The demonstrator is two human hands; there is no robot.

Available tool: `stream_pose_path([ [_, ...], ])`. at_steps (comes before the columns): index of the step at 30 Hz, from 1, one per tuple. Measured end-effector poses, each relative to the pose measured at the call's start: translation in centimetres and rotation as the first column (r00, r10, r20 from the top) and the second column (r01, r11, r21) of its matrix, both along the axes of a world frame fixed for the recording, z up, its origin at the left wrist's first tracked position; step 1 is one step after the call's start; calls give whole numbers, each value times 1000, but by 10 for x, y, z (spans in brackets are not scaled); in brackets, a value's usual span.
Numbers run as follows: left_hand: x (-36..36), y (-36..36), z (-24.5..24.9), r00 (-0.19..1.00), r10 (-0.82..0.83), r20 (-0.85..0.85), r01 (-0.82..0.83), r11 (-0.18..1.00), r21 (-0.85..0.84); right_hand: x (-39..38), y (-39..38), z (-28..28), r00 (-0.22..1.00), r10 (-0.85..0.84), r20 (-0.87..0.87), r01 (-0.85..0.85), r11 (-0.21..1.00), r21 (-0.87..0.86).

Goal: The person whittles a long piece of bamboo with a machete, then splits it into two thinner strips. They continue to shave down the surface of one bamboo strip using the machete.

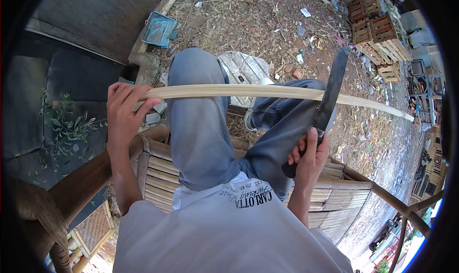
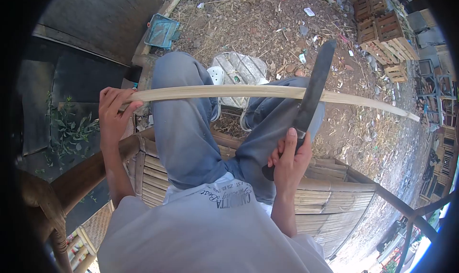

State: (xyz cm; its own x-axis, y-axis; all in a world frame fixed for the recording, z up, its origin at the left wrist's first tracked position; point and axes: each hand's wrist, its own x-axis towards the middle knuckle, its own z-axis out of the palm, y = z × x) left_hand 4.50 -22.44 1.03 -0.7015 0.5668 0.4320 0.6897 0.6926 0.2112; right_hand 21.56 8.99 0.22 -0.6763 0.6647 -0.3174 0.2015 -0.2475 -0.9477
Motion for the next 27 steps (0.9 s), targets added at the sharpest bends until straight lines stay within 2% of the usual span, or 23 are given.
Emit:
stream_pose_path([
  [2, 4, -5, 0, 992, 108, 65, -109, 994, 4, 0, 0, -1, 1000, -8, 4, 8, 1000, -14],
  [6, 10, 1, -4, 979, 154, 131, -165, 983, 83, -2, -8, -1, 999, -32, -1, 32, 999, -28],
  [8, 13, 9, -7, 959, 118, 256, -179, 956, 231, -4, -31, 4, 987, 162, -23, -163, 984, -69],
  [10, 14, 11, -13, 971, 95, 219, -147, 960, 237, -2, -59, -6, 930, 366, 40, -369, 926, 80],
  [12, 11, 9, -15, 982, 60, 179, -103, 965, 242, -7, -53, -1, 931, 363, 33, -364, 930, 53],
  [15, 12, 3, -13, 983, 40, 182, -86, 964, 253, -9, -10, 0, 999, 9, -36, -11, 998, -60],
  [16, 12, 5, -13, 982, 51, 184, -94, 968, 231, -8, -12, -1, 999, 2, -32, -4, 999, -51],
  [18, 11, 7, -14, 981, 59, 182, -99, 971, 216, -12, -36, -4, 982, 184, 35, -186, 980, 76],
  [20, 7, 7, -13, 984, 52, 168, -91, 968, 235, -14, -58, -6, 983, 181, -19, -180, 983, 41],
  [22, 3, 6, -10, 986, 24, 163, -62, 971, 231, -14, -41, -3, 962, 269, 44, -270, 962, 31],
  [23, 5, 5, -10, 984, 2, 176, -42, 974, 224, -13, -29, -6, 982, 187, 19, -188, 982, 20],
  [26, 2, 13, -10, 989, -16, 147, -14, 980, 198, -18, -25, -9, 988, 151, 15, -151, 989, 7],
  [27, 5, 14, -8, 989, -18, 147, -12, 979, 203, -14, -49, -8, 953, 302, 39, -303, 952, 44],
])
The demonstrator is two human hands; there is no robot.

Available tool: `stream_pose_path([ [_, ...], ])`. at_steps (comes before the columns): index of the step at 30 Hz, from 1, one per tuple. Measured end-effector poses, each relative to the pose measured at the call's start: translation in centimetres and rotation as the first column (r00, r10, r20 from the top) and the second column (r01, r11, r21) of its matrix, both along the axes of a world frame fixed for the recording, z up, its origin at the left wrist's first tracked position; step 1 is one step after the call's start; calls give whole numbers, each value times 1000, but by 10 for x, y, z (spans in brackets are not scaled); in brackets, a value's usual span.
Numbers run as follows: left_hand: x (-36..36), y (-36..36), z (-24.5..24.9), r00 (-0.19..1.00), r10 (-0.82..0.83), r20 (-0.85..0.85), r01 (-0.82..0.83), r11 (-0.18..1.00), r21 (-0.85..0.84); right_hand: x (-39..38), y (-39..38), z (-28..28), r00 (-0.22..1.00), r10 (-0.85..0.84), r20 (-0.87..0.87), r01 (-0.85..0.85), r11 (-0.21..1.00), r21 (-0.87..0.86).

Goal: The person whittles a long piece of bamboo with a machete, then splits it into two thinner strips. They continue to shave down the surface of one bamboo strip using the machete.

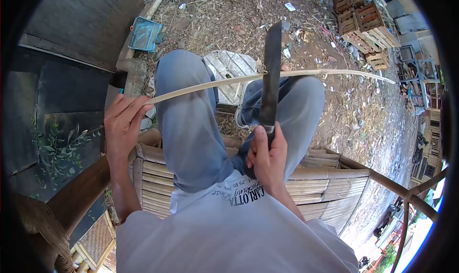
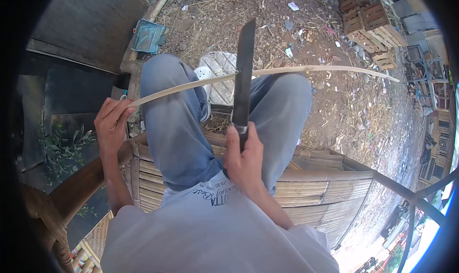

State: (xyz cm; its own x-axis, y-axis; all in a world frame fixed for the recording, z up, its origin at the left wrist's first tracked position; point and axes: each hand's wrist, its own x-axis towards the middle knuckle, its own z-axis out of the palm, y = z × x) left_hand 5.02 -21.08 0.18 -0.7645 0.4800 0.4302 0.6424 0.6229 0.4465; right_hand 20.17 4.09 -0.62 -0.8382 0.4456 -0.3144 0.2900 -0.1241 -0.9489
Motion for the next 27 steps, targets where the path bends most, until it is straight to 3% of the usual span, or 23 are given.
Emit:
stream_pose_path([
  [4, -1, -1, 14, 1000, -20, 1, 20, 1000, -15, -3, 20, -1, 999, 9, 46, 1, 980, -201],
  [6, 3, 0, 15, 1000, -28, 9, 28, 1000, 0, -9, 40, -3, 977, -211, 26, 211, 948, -238],
  [10, 5, -1, 6, 984, 43, 171, -58, 995, 83, -12, 24, 14, 990, -140, -29, 120, 923, -364],
  [15, 1, -17, -22, 922, 83, 377, -167, 966, 195, -8, 56, 25, 971, -214, -107, 181, 949, -257],
  [17, -1, -24, -32, 887, 40, 460, -169, 955, 243, -1, 68, 37, 960, -214, -182, 199, 975, -100],
  [21, -3, -19, -39, 888, 12, 460, -159, 946, 281, 12, 70, 48, 956, -241, -166, 238, 971, -36],
  [23, -2, -14, -30, 917, 8, 398, -102, 971, 217, 20, 67, 45, 955, -249, -160, 242, 968, -63],
  [25, -4, -10, -21, 937, -19, 348, -58, 976, 210, 27, 62, 34, 968, -239, -77, 216, 949, -231],
  [27, -8, -7, -11, 952, -46, 302, -15, 980, 196, 29, 58, 20, 979, -185, -90, 166, 969, -184],
])
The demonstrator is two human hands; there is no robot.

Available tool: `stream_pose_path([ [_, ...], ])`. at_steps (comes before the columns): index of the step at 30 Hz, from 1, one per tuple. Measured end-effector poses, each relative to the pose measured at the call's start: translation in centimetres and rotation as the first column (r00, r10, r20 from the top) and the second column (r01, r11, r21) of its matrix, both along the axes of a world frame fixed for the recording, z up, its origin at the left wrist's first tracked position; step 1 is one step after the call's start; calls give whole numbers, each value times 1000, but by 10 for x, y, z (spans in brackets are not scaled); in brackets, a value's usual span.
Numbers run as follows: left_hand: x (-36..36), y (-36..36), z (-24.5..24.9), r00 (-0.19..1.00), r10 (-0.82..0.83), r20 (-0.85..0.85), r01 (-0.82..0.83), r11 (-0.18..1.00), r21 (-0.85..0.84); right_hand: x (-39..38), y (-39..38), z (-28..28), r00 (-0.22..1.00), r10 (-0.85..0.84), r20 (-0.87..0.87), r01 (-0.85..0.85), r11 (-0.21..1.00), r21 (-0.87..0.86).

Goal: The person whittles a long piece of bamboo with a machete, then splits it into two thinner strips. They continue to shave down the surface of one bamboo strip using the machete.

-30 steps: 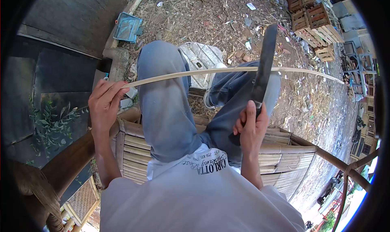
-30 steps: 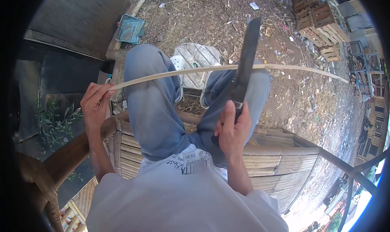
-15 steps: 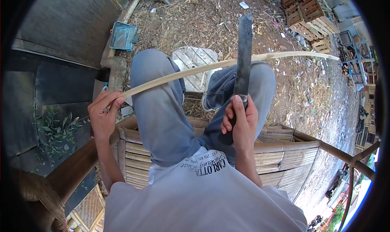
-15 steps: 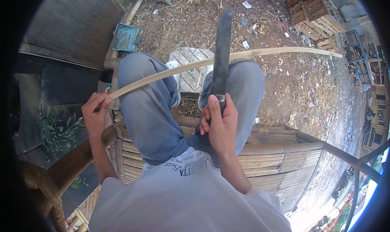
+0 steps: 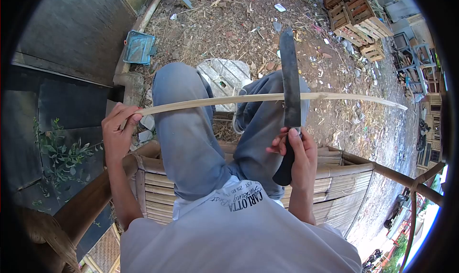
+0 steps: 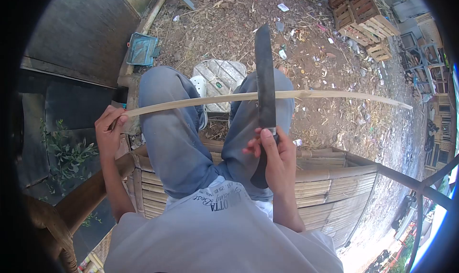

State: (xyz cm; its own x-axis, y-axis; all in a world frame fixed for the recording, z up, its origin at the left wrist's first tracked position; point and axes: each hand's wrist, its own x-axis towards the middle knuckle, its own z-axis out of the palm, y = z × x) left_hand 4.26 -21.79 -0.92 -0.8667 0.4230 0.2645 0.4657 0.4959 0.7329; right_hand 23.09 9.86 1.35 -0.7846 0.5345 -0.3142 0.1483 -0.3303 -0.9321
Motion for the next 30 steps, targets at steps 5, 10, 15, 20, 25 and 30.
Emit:
stream_pose_path([
  [5, 0, 7, 12, 999, 17, -41, -21, 995, -100, 7, -3, -2, 997, -74, -25, 69, 983, -170],
  [10, 0, 16, 4, 997, 33, -67, -35, 999, -35, 1, -46, -10, 999, 47, 6, -45, 988, -147],
  [15, -3, 17, 9, 997, 12, -80, -18, 997, -79, -4, -19, -12, 999, -38, 31, 41, 995, -96],
  [20, -7, 22, 9, 992, -5, -123, -3, 998, -62, -10, -61, -16, 990, 128, 62, -130, 991, 32],
  [25, -5, 25, 9, 992, -38, -119, 27, 996, -89, -13, -25, -10, 997, -80, 20, 82, 988, -128],
  [30, -4, 25, 14, 994, 0, -107, -9, 996, -83, -18, -49, -8, 989, 140, 42, -131, 976, -173],
])
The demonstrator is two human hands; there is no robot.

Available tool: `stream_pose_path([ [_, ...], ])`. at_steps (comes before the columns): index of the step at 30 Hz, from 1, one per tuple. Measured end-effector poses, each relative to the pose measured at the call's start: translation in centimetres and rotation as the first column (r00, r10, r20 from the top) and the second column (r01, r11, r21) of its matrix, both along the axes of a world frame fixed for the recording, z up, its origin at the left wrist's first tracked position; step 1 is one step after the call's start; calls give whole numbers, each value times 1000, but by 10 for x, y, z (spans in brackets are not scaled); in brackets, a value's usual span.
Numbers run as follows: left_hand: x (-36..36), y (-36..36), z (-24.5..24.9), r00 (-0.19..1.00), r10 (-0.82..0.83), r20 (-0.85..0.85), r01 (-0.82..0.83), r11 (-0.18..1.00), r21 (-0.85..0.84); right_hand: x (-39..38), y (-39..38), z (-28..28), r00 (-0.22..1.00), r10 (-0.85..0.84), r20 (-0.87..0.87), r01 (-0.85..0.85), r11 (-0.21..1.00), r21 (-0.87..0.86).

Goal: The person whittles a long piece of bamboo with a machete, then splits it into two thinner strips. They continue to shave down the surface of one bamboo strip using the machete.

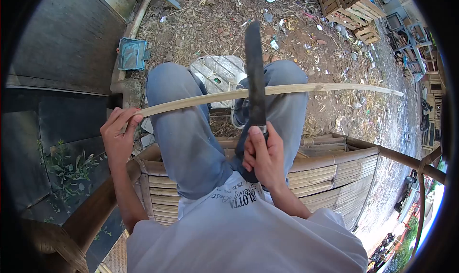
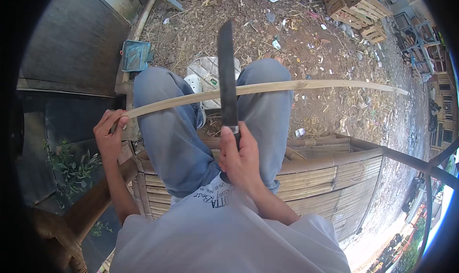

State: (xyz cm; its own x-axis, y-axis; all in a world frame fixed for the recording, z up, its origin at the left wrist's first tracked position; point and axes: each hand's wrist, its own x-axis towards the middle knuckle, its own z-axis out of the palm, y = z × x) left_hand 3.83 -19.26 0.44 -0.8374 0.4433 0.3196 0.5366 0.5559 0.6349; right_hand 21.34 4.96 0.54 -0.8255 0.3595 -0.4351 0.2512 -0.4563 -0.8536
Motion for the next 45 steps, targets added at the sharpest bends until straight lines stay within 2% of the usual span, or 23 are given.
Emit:
stream_pose_path([
  [2, 2, -1, -1, 1000, -24, -11, 24, 1000, -2, 5, 38, -1, 938, -343, -56, 338, 938, -72],
  [3, 0, 0, -3, 1000, -20, -10, 20, 1000, 2, 5, 44, -5, 919, -388, -69, 376, 916, -138],
  [6, 1, 3, -6, 994, -54, -93, 55, 998, 10, 7, 39, -3, 949, -312, -51, 307, 947, -96],
  [10, 1, -6, 2, 1000, 3, 12, -3, 1000, -11, 3, 16, 0, 983, -184, -24, 182, 981, -64],
  [11, 2, -6, 2, 999, -5, 39, 6, 1000, -12, 4, 36, -10, 933, -349, -87, 329, 926, -184],
  [12, 2, -3, 0, 999, 0, 41, 1, 1000, -10, 3, 23, -8, 935, -344, -86, 325, 928, -181],
  [14, 2, 5, -2, 999, -47, -28, 47, 999, 2, 0, -10, -1, 998, -59, -29, 57, 995, -82],
  [18, 1, -1, 1, 1000, -25, 3, 25, 1000, -17, -2, -9, 4, 999, -43, -20, 39, 989, -144],
  [19, 2, -2, 0, 1000, -27, 15, 27, 1000, -3, 0, 10, 0, 977, -211, -34, 206, 972, -109],
  [22, 3, 7, -2, 999, -20, 26, 19, 1000, 20, -2, 8, 0, 964, -264, -32, 260, 960, -101],
  [23, 4, 9, -1, 999, -25, 24, 25, 1000, 16, -2, -19, 2, 998, -61, -32, 56, 991, -121],
  [24, 4, 7, -1, 1000, -21, 22, 21, 1000, 12, -1, -25, 5, 998, -57, -34, 52, 991, -125],
  [26, 2, 0, 2, 999, -32, 12, 33, 999, -20, -5, -34, 8, 986, 161, -41, -167, 952, -256],
  [27, 1, -3, 3, 1000, -26, 9, 27, 999, -29, -5, -18, 7, 999, 32, -10, -33, 982, -183],
  [28, 2, -4, 3, 999, -28, 19, 29, 999, -34, -4, -3, 3, 999, 43, -9, -44, 981, -189],
  [30, 5, 0, 2, 999, -18, 31, 19, 999, -34, -3, 18, -6, 953, -286, -102, 264, 947, -183],
  [32, 7, 10, 3, 996, 5, 84, -5, 1000, -4, -5, -29, 0, 999, 1, -39, -6, 993, -118],
  [36, 3, 4, 5, 997, -74, -33, 71, 995, -74, -6, -40, 2, 997, 71, -40, -78, 976, -203],
  [37, 3, 2, 4, 998, -66, 2, 66, 996, -51, -11, -23, 2, 994, -103, -35, 96, 984, -147],
  [40, 6, 6, -2, 996, -12, 90, 9, 1000, 30, -11, -17, 0, 990, -133, -38, 130, 989, -63],
  [42, 6, 9, -1, 991, 15, 135, -24, 997, 68, -7, -56, -9, 983, 167, -74, -163, 985, 53],
  [44, 4, 4, 2, 998, -68, -13, 68, 997, -40, -7, -60, -18, 966, 245, -80, -229, 958, 170],
  [45, 4, 0, 4, 998, -69, -9, 69, 997, -46, -10, -51, -11, 989, 128, -68, -121, 988, 97],
])
